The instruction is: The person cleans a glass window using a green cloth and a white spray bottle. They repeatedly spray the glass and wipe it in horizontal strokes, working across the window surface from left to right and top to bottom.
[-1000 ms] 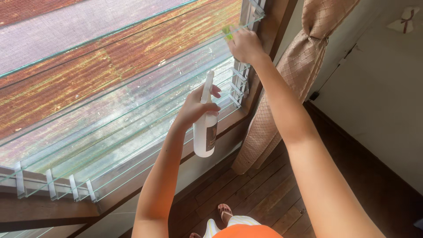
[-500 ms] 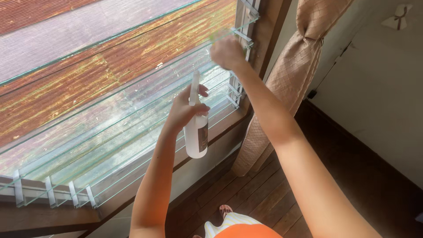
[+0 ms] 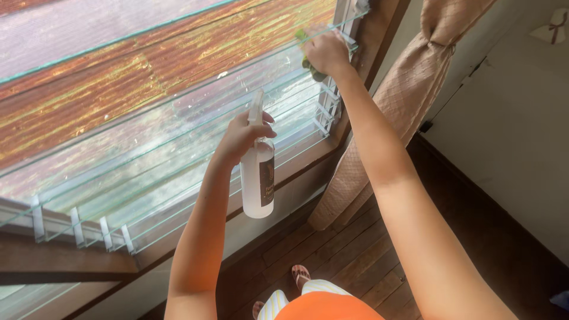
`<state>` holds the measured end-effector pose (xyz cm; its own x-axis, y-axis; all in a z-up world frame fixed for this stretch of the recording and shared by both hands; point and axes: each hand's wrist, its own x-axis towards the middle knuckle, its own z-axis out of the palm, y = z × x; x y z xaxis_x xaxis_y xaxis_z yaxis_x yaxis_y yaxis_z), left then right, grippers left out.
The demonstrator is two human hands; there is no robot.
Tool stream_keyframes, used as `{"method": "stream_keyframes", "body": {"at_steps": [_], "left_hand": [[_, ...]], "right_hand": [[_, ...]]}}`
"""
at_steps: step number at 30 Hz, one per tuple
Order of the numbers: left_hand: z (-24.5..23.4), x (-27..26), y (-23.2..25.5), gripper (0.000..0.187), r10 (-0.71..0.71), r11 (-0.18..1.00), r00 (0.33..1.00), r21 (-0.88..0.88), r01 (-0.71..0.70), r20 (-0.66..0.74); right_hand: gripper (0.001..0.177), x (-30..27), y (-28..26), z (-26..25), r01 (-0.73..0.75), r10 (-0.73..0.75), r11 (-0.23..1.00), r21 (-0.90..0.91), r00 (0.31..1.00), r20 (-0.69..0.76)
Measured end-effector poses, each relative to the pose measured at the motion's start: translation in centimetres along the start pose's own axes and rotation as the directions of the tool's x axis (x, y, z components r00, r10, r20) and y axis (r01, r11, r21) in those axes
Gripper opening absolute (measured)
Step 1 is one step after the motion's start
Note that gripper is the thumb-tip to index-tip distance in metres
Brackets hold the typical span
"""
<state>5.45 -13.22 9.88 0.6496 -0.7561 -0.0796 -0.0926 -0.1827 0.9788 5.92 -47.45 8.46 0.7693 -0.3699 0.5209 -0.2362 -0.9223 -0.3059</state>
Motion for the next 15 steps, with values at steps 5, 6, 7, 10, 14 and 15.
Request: {"method": "stream_keyframes", "body": {"at_steps": [5,6,7,10,14,15], "left_hand": [[-1.2,-3.9,-0.6,0.046,0.081,0.996,0.995,-0.015,-0.082,-0.051],[-1.6,-4.8,-0.6,0.047,0.075,0.995,0.996,-0.068,-0.078,-0.058],[-1.9,-5.6,-0.7,0.048,0.141,0.989,0.986,-0.036,-0.145,-0.088],[-2.9,-8.5,-1.4,0.051,0.257,0.966,0.953,0.026,-0.256,-0.164],[-5.1,-11.3,-1.8,0.054,0.238,0.97,0.943,0.017,-0.241,-0.232],[-5.5,-11.6,-1.9,0.054,0.234,0.971,0.942,0.012,-0.239,-0.241]], "right_hand": [[0.056,-0.2,-3.7,1.5,-0.052,0.057,0.996,-0.068,0.996,0.067],[0.055,-0.8,-5.5,2.0,0.01,-0.001,0.995,-0.095,0.996,0.091],[0.054,-1.5,-7.7,2.6,0.072,-0.058,0.99,-0.121,0.992,0.116],[0.055,-3.5,-14.9,3.4,0.18,-0.16,0.974,-0.141,0.977,0.142],[0.056,-6.7,-21.3,2.7,0.361,-0.354,0.931,-0.051,0.928,0.114],[0.054,-6.6,-21.3,2.1,0.377,-0.373,0.926,-0.01,0.919,0.126]]}}
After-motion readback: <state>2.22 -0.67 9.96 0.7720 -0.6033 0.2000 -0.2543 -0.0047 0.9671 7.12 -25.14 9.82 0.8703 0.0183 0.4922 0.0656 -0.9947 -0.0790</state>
